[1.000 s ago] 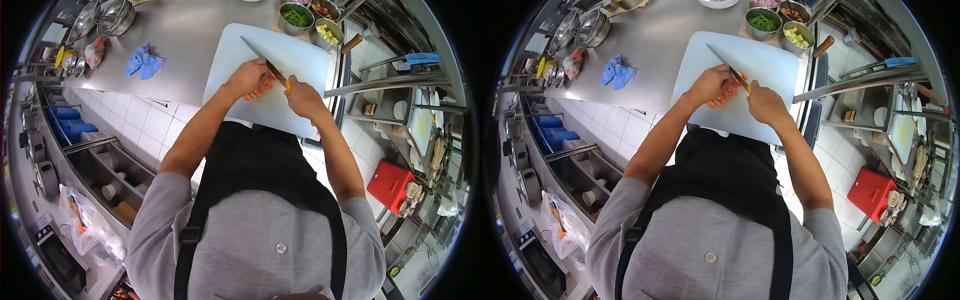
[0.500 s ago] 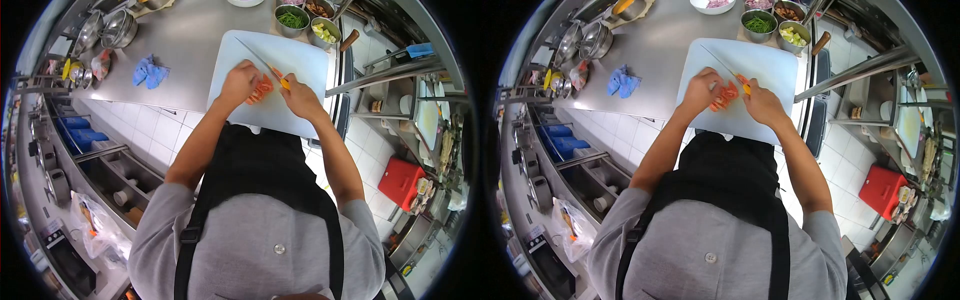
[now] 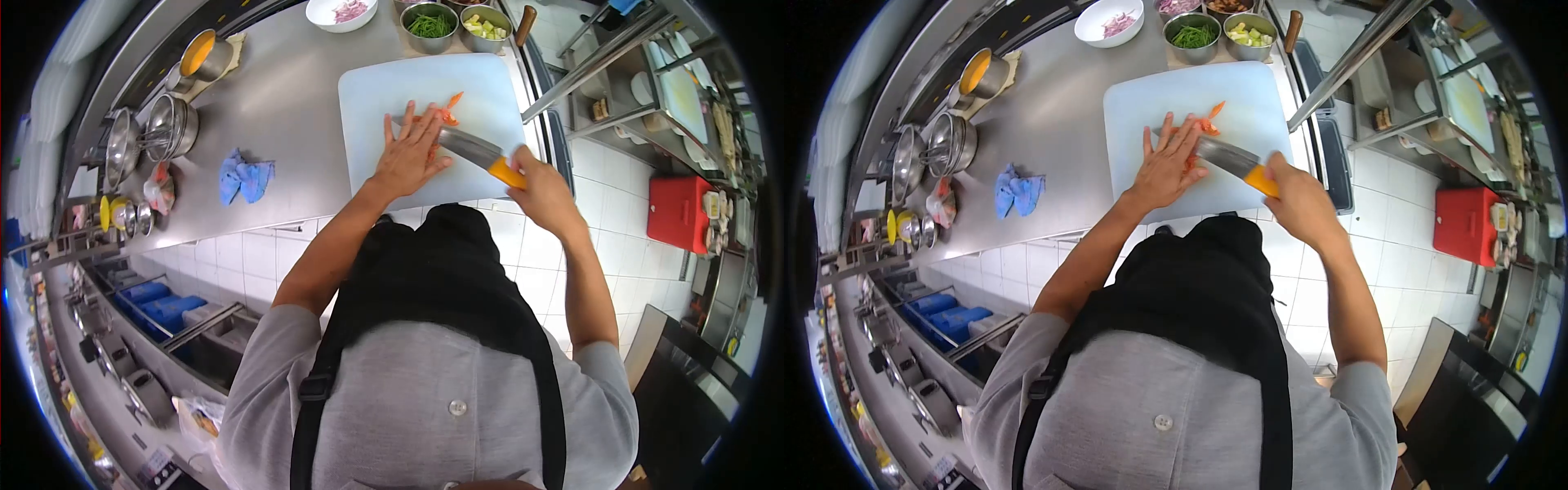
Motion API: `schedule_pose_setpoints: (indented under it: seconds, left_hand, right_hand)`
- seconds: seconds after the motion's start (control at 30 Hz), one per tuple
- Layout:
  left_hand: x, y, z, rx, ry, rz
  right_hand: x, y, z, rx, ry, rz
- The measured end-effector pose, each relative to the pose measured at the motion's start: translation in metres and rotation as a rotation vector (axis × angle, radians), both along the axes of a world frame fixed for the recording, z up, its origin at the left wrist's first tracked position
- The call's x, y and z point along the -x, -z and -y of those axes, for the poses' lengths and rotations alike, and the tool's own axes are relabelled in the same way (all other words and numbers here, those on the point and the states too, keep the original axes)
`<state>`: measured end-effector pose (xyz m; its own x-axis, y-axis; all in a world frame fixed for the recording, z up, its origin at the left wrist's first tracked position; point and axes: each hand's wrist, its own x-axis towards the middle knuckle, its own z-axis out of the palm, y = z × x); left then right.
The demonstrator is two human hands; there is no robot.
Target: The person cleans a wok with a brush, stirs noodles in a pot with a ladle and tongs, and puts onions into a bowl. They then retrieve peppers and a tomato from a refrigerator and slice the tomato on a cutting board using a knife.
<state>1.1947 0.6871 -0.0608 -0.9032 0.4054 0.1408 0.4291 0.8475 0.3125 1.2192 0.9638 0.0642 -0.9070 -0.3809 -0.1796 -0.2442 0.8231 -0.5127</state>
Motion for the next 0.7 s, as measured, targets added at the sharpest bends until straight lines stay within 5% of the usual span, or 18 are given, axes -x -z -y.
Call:
schedule_pose_setpoints:
  seconds: [0.17, 0.4, 0.7]
  left_hand:
    - [-0.023, 0.009, 0.052, -0.127, -0.062, 0.102]
    - [-0.032, 0.034, 0.08, -0.161, -0.024, 0.115]
    - [0.015, 0.042, 0.057, -0.221, 0.008, 0.083]
  right_hand:
    - [-0.054, -0.047, -0.032, 0.123, 0.242, 0.103]
    - [-0.047, 0.089, 0.011, 0.3, 0.525, -0.025]
    - [-0.081, 0.089, 0.049, 0.418, 0.544, 0.087]
